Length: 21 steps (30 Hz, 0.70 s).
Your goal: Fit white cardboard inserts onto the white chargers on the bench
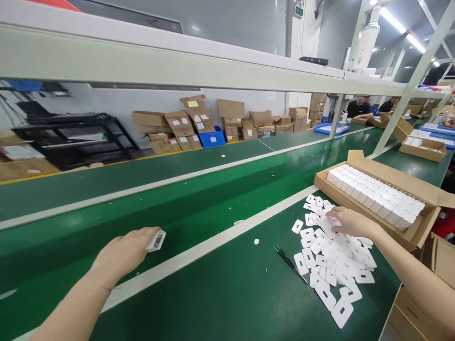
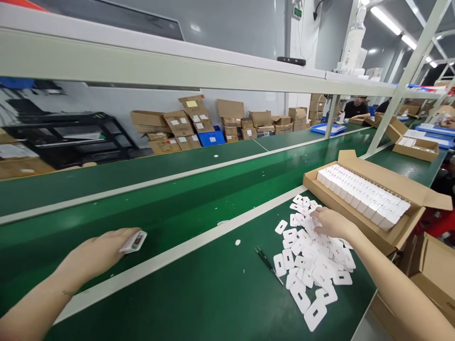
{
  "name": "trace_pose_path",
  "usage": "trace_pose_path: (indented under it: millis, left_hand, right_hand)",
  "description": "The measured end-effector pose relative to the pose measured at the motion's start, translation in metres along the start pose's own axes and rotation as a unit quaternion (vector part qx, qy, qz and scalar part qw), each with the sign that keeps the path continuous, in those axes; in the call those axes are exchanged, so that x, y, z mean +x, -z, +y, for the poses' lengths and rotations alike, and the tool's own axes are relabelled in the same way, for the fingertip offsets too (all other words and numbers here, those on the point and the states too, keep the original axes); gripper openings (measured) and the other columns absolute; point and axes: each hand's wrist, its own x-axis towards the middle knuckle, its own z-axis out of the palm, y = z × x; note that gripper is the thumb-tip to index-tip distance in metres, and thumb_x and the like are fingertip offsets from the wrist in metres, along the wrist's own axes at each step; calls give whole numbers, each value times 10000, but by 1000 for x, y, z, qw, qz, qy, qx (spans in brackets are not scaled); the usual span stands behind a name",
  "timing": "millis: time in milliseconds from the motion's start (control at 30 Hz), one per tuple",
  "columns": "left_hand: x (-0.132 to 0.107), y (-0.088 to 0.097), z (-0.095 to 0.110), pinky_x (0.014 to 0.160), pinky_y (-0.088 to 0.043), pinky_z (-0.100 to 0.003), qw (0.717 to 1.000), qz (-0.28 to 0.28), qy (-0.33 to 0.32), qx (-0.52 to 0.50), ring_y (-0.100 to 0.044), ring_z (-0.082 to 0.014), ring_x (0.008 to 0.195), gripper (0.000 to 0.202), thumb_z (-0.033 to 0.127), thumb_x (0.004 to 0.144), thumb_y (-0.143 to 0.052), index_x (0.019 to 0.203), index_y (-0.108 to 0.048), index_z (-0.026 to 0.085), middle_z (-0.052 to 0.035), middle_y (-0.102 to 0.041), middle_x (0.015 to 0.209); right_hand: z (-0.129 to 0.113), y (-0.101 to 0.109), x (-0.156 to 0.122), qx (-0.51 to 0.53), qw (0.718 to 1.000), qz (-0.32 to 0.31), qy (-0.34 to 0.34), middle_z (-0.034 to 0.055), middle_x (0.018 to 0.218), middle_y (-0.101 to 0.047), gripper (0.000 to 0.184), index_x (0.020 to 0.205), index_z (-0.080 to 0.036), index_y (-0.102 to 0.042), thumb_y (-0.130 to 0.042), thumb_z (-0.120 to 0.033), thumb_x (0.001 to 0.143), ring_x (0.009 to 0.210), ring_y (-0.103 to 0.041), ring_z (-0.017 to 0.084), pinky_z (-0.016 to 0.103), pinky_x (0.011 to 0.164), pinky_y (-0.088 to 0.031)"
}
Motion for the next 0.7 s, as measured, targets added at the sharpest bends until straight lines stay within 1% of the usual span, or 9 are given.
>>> trace_pose_path:
  millis: [100,167,233,267,367,433,567,633,700]
  left_hand:
    - [-7,13,16,882,-449,-509,1000,5,-2,15,-576,-427,1091,464,214,821,-328,1180,-516,-13,-290,-581,1228]
    - [-26,18,33,847,-483,-482,998,41,33,-17,-580,-404,1066,504,330,821,-363,1204,-457,16,-277,-553,1228]
    - [-59,21,56,835,-511,-456,982,103,94,-126,-580,-373,1062,511,409,786,-447,1178,-436,81,-231,-547,1204]
    - [-80,21,69,860,-509,-449,970,120,97,-189,-586,-347,1062,476,411,798,-459,1171,-424,117,-198,-552,1195]
    - [-143,20,114,911,-504,-433,933,126,47,-334,-603,-287,1059,398,369,796,-558,1142,-441,213,-118,-568,1206]
    - [-176,17,143,953,-486,-419,910,120,24,-395,-578,-254,1124,345,276,819,-562,1146,-455,250,-86,-571,1233]
    - [-213,6,186,862,-530,-356,856,122,27,-502,-559,-230,1115,357,186,800,-595,1126,-472,264,-83,-541,1215]
    - [-223,0,201,859,-526,-351,836,113,28,-535,-541,-237,1115,396,162,785,-615,1146,-492,267,-86,-493,1204]
    - [-227,-5,212,871,-520,-355,805,94,15,-586,-550,-241,1089,391,163,781,-635,1140,-516,262,-82,-451,1190]
  right_hand:
    - [0,-6,-5,8,1000,-21,-3,94,1321,-590,539,1276,-223,-600,-608,-369,758,1134,-588,324,406,896,-528]
    - [-2,-7,-3,7,1000,-21,3,104,1298,-606,518,1254,-203,-615,-604,-375,765,1139,-582,323,408,918,-509]
    - [-5,-5,-3,-1,1000,-13,17,121,1229,-645,447,1171,-179,-660,-603,-371,771,1124,-585,333,439,948,-478]
    - [-6,-4,-4,-6,1000,-6,25,138,1197,-657,418,1127,-163,-676,-604,-374,774,1117,-586,348,469,959,-462]
    - [-13,0,-11,-10,998,23,51,216,1209,-625,444,1135,-107,-643,-551,-419,833,1140,-561,394,539,972,-426]
    - [-24,-1,-17,13,996,38,84,198,1294,-575,467,1247,-150,-560,-467,-449,900,1180,-548,357,488,966,-454]
    - [-77,-7,-38,71,961,90,251,87,1320,-558,458,1306,-328,-461,-559,-424,870,1222,-516,331,497,1008,-430]
    - [-112,-11,-51,101,932,73,339,89,1298,-547,469,1325,-327,-425,-556,-342,875,1189,-534,301,464,961,-477]
    - [-145,-17,-59,123,910,51,392,97,1275,-539,469,1337,-306,-401,-525,-265,887,1170,-535,269,414,919,-508]
